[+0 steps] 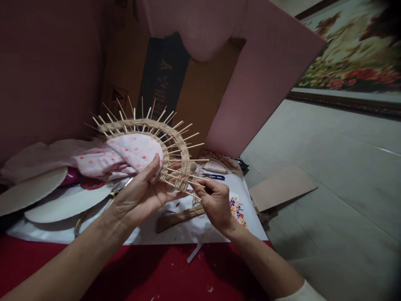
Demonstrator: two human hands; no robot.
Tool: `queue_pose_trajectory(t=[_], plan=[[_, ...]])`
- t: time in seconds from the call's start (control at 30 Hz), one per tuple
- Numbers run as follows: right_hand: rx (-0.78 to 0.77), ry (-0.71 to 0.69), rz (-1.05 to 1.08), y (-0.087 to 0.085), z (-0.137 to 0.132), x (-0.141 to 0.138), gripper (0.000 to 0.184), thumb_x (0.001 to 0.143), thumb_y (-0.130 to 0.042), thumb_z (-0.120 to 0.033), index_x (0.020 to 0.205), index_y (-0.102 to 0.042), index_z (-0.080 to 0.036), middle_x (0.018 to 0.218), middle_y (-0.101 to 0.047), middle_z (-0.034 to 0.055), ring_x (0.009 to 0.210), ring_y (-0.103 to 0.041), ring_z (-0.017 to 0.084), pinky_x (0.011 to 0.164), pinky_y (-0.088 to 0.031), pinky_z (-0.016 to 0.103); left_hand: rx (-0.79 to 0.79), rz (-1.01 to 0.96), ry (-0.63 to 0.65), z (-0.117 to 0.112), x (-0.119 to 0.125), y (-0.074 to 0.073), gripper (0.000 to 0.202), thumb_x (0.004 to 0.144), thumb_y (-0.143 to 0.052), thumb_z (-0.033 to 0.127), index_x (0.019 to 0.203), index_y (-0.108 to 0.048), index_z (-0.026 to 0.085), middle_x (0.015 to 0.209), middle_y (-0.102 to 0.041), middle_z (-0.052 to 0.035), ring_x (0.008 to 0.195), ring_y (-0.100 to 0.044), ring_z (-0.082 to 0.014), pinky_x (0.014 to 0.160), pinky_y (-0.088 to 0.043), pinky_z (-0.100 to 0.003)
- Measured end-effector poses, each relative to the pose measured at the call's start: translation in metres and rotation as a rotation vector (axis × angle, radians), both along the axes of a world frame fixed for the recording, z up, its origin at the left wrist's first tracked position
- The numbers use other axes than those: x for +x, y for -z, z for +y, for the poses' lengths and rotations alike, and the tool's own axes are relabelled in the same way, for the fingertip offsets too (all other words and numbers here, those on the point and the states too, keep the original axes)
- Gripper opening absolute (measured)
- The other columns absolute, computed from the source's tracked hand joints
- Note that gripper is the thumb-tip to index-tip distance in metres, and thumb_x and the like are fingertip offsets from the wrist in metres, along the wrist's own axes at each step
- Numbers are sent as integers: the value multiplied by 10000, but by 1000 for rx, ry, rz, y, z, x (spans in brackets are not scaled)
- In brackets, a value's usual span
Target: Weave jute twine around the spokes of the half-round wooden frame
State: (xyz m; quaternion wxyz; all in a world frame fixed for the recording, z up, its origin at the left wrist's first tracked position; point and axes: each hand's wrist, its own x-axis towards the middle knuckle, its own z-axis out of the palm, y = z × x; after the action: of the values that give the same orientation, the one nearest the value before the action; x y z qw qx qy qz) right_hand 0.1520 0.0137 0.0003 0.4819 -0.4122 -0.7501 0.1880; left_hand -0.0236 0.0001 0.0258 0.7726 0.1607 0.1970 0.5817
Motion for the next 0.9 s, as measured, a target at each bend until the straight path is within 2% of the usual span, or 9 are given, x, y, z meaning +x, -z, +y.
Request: queue_pose_trajectory(t=[0.1,0.3,0.43,0.7,0.77,0.9], plan=[[-40,-43,12,-1,4,-3,195,838,-580,-252,707,-678,-146,653,-626,25,589,-524,124,578,-413,244,4,-13,-32,0,0,1,215,876,-533,270,978,-640,114,975,-711,-169,906,-676,-322,774,-545,-545],[-39,-28,11,1,-1,-1,215,845,-579,-279,699,-664,-147,602,-573,3,544,-453,101,525,-367,229,1,5,-110,3,-3,2,111,881,-528,219,893,-627,170,921,-726,-107,845,-690,-281,701,-567,-515],[-13,-14,1,-2,-9,5,183,828,-598,-251,688,-655,-147,593,-566,-3,535,-448,96,517,-358,229,-2,13,-132,5,-3,4,127,879,-526,185,957,-625,165,928,-724,-108,861,-684,-268,741,-560,-515],[-180,-77,31,-12,-16,16,224,839,-585,-303,684,-635,-149,555,-500,-22,509,-405,91,473,-335,225,48,99,-85,4,-4,4,164,885,-506,183,1000,-618,150,1026,-694,-142,897,-675,-289,749,-556,-523],[-121,-53,-3,-13,-21,18,212,838,-587,-286,681,-630,-151,555,-512,-19,507,-418,93,472,-344,226,34,115,-99,3,-3,3,158,884,-501,174,986,-621,158,1014,-696,-132,865,-681,-280,717,-567,-506],[136,-29,-165,-22,-28,19,164,845,-575,-228,702,-621,-161,591,-550,-3,538,-472,104,499,-367,233,47,124,-82,3,-2,4,155,872,-524,186,985,-628,163,989,-700,-123,817,-686,-261,706,-574,-480]])
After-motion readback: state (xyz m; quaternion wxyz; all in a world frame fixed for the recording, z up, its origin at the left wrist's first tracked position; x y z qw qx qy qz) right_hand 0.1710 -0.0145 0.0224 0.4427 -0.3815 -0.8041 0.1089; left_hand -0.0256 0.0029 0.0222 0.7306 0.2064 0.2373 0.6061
